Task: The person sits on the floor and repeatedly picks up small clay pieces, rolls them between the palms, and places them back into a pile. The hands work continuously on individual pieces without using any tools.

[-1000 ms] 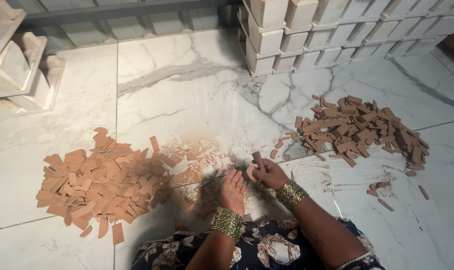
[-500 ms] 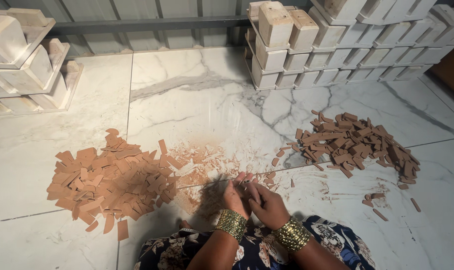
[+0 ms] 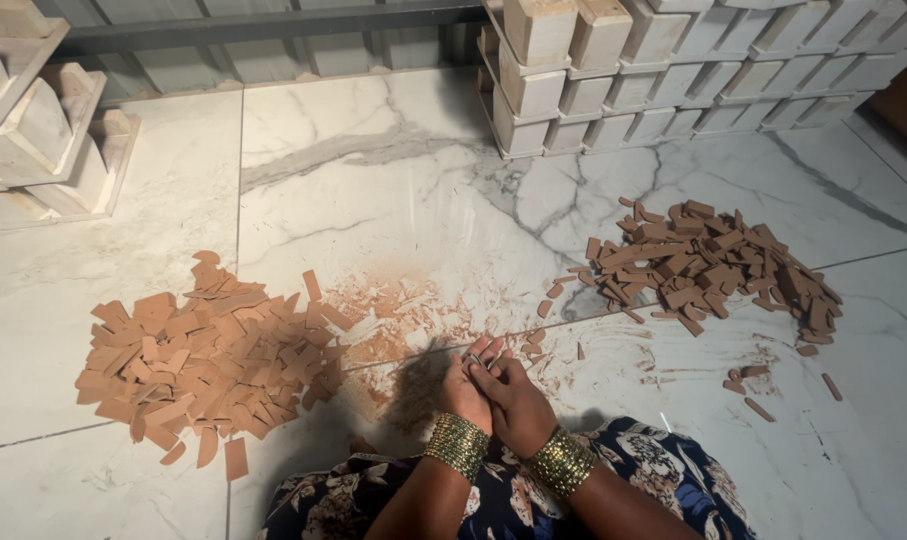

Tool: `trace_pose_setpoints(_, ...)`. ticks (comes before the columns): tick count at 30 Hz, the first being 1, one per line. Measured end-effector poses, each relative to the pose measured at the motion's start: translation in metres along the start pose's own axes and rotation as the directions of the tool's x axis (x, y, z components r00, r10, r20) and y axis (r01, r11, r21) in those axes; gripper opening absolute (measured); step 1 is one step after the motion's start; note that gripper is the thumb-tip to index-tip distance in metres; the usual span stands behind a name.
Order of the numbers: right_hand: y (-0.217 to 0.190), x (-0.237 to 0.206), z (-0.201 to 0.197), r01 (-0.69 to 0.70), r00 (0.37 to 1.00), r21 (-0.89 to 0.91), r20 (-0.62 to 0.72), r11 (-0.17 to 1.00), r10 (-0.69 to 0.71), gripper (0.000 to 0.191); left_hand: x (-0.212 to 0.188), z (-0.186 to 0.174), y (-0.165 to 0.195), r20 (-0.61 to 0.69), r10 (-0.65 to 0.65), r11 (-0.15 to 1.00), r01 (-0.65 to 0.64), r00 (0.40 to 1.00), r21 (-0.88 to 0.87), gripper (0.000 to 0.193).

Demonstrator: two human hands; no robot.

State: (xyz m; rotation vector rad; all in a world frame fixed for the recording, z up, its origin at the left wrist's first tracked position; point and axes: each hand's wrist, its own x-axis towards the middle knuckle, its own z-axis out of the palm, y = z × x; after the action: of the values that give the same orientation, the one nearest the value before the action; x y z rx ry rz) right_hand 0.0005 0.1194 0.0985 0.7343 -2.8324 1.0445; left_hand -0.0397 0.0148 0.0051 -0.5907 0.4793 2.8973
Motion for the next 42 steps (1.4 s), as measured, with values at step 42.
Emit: trace_pose_setpoints(42, -0.005, 0.006, 0.007, 0.016, 0.999, 0.176, -0.054, 0.984, -0.006, 0.047, 0.008, -0.015, 0.008, 0.052, 0.048, 0.998, -0.045, 0.998, -0.043, 0.065)
